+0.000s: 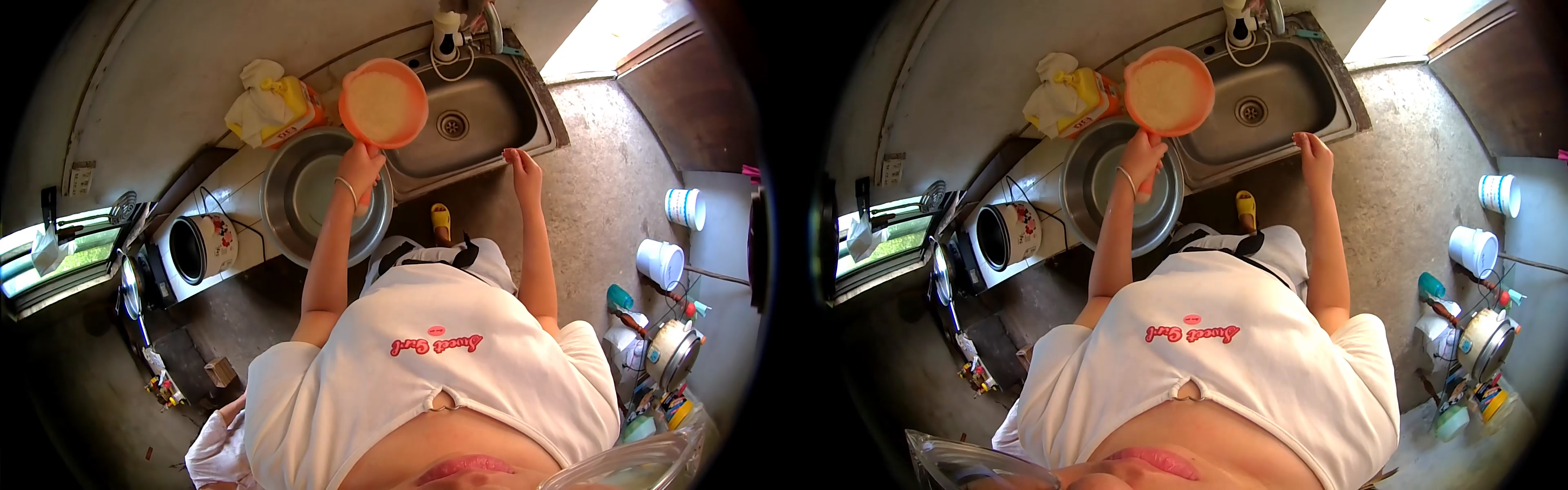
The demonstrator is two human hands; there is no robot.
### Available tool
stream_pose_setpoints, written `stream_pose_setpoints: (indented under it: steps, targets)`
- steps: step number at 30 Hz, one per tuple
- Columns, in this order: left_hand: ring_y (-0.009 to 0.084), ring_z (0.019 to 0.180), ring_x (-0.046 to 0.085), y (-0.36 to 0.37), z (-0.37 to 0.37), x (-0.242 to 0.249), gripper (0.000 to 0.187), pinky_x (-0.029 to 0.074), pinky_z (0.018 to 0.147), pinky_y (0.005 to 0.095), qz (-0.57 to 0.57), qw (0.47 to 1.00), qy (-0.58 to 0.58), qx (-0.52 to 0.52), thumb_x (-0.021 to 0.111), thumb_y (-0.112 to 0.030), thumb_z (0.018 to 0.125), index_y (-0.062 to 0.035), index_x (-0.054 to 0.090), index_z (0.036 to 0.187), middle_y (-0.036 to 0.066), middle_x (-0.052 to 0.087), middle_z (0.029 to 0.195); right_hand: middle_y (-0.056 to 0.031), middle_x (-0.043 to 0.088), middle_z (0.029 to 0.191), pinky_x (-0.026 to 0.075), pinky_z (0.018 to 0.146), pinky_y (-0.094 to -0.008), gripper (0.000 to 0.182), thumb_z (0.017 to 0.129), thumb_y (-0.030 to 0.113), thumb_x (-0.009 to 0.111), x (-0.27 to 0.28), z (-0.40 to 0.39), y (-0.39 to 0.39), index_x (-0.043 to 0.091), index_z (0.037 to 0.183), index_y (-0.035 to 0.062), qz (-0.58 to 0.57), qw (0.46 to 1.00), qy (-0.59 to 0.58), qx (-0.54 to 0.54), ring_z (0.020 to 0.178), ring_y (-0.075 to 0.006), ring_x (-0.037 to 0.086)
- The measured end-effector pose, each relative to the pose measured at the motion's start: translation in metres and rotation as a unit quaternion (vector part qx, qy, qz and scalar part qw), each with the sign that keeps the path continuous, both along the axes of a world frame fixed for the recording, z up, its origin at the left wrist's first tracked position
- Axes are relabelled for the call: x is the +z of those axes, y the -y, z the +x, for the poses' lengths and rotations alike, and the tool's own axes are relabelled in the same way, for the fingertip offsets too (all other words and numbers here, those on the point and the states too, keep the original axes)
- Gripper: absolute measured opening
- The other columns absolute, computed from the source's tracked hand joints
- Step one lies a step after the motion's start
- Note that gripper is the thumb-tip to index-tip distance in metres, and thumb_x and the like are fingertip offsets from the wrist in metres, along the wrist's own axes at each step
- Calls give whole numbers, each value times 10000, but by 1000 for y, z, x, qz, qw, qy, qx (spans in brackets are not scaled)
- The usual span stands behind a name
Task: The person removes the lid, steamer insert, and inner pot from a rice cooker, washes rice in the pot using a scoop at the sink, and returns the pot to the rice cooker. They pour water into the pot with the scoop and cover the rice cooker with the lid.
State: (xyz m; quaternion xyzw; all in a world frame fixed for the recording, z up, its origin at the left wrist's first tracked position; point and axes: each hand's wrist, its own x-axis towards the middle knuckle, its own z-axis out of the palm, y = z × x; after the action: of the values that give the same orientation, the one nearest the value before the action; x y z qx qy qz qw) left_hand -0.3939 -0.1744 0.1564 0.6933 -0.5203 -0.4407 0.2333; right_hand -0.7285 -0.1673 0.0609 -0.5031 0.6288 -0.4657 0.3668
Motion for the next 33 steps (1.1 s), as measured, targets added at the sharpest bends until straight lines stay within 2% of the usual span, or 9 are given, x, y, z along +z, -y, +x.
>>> stream_pose_setpoints:
  steps: [8, 10, 23, 25, 33]
  targets:
    - [221, 521, 616, -4, 0, 3, 306, 493, 478, 320, 6, 1000, 30, -2, 587, -151, 751, 30, 498, 981, 157, 625, 740, -104, 679, 842, 487, 740, -257, 240, 913, 161, 500, 2, 0, -6, 641, 935, -31, -2, 1000, -2, 4, 807, -159, 650]
    - [175, 495, 576, -5, -1, 3, 336, 481, 444, 299, 8, 999, 31, -3, 561, -102, 757, 7, 483, 1064, 114, 601, 746, -103, 679, 839, 487, 739, -257, 240, 913, 162, 500, 3, 0, -7, 642, 935, -30, -5, 1000, -1, 7, 807, -158, 650]
    - [189, 509, 597, -7, 3, -3, 316, 487, 457, 307, -7, 997, 70, -10, 571, -129, 749, 4, 492, 1025, 122, 610, 741, -93, 678, 821, 481, 724, -268, 249, 910, 194, 503, -1, -2, -11, 653, 927, -5, -4, 999, -47, 15, 792, -160, 648]
    - [276, 614, 634, -9, 1, 4, 309, 503, 576, 364, 7, 997, 74, -8, 582, -169, 750, 27, 501, 974, 179, 631, 793, -93, 678, 821, 480, 722, -269, 248, 910, 194, 504, -1, -2, -12, 654, 926, -2, -4, 998, -53, 16, 790, -161, 647]
    - [279, 621, 635, -10, 4, 1, 320, 504, 593, 371, 1, 995, 100, -13, 591, -183, 747, 27, 501, 971, 171, 635, 798, -93, 679, 826, 482, 723, -267, 247, 908, 184, 501, -3, 0, -13, 651, 927, -12, -5, 999, -47, 14, 790, -162, 648]
